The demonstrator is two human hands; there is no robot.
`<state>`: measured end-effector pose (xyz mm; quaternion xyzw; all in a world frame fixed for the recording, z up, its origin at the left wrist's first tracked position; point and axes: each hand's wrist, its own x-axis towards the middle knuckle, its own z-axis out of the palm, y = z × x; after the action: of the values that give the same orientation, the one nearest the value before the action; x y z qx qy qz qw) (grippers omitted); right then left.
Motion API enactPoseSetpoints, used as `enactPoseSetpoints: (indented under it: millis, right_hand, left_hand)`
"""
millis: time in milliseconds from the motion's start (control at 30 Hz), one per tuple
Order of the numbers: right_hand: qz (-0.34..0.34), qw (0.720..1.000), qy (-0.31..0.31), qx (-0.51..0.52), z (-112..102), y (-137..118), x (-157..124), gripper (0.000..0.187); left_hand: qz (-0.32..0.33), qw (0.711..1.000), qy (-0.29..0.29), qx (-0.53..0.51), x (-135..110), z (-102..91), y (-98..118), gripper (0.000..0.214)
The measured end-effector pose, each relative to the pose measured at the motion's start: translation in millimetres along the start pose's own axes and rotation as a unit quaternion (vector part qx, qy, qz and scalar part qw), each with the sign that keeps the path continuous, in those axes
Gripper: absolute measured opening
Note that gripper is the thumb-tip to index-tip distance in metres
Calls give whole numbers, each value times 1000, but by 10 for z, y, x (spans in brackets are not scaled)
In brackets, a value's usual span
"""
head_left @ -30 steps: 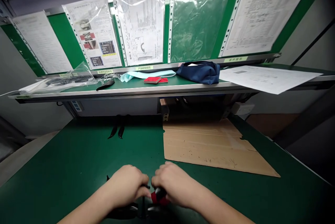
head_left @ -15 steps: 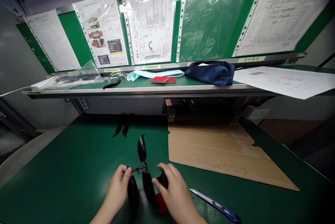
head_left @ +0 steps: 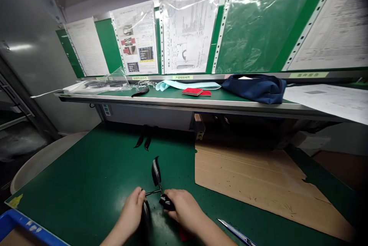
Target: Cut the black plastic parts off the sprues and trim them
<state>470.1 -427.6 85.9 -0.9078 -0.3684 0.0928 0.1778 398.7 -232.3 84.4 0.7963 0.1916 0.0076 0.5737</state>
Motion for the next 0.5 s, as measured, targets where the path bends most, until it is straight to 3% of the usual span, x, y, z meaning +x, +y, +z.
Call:
enactPoseSetpoints:
  millis: [100, 200, 267, 367, 467, 500]
  right_hand:
    - [-61, 997, -44, -33, 105, -74, 227, 39]
    - [-88, 995, -24, -48, 126, -209, 333, 60]
    - [-96, 994, 28, -48, 73, -300, 325, 62]
    - [-175, 978, 80, -85, 25, -389, 257, 37]
    - [-293, 949, -5, -116, 121, -391, 194, 7]
    - [-308, 945, -41, -107, 163, -370, 182, 10]
  left_hand:
    - [48, 989, 59, 129, 160, -441, 55, 39]
    - [36, 975, 47, 213, 159, -728, 117, 41]
    - [34, 971, 2, 238, 80, -813, 194, 41]
    - [69, 959, -128, 244, -76, -828, 379, 38]
    - [134, 936, -241, 218, -182, -803, 561, 34]
    - [145, 930, -270, 202, -196, -796, 592, 33]
